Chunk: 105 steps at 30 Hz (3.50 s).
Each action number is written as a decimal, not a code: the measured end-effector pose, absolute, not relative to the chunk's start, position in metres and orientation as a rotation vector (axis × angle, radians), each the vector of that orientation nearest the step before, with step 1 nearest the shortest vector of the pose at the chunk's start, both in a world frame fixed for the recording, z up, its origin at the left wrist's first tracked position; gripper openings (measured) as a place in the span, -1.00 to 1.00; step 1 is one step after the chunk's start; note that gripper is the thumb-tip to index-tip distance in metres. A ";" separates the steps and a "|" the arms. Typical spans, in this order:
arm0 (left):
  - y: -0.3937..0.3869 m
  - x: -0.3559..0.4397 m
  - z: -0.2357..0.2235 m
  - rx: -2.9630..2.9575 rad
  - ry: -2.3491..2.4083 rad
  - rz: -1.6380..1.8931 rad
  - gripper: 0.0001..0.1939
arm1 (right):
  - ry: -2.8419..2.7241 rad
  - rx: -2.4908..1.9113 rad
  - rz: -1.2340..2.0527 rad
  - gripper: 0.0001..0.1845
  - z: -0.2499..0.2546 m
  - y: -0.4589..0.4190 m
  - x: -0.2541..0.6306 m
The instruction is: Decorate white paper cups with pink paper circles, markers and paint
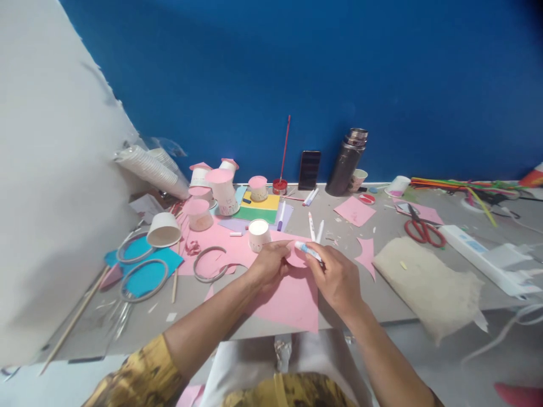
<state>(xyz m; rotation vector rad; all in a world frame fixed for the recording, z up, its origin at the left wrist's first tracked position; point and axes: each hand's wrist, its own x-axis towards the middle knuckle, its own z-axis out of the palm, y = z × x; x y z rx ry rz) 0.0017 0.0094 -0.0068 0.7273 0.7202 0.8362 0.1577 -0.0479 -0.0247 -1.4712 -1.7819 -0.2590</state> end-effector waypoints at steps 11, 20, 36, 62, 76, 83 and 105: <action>0.010 0.000 -0.012 0.882 0.760 0.853 -0.87 | -1.860 -1.448 -0.237 -0.72 -0.030 -0.044 0.158; 0.011 -0.003 -0.014 0.908 0.790 0.867 -0.88 | -2.035 -1.343 -0.193 -0.72 -0.025 -0.046 0.161; 0.013 0.000 -0.008 0.651 0.821 0.881 -0.75 | -1.955 -1.476 -0.214 -0.74 -0.028 -0.047 0.170; 0.020 -0.010 -0.024 1.070 0.924 0.882 -0.47 | -1.835 -1.390 0.003 -0.80 -0.017 -0.048 0.191; 0.013 -0.002 -0.011 0.765 0.814 0.840 -0.72 | -2.039 -1.410 -0.206 -0.77 -0.022 -0.042 0.163; 0.015 -0.002 -0.018 0.832 0.827 0.916 -0.90 | -2.050 -1.399 -0.265 -0.75 -0.023 -0.042 0.156; 0.009 0.000 -0.015 0.829 0.933 1.023 -0.62 | -1.718 -1.462 -0.252 -0.78 -0.017 -0.042 0.150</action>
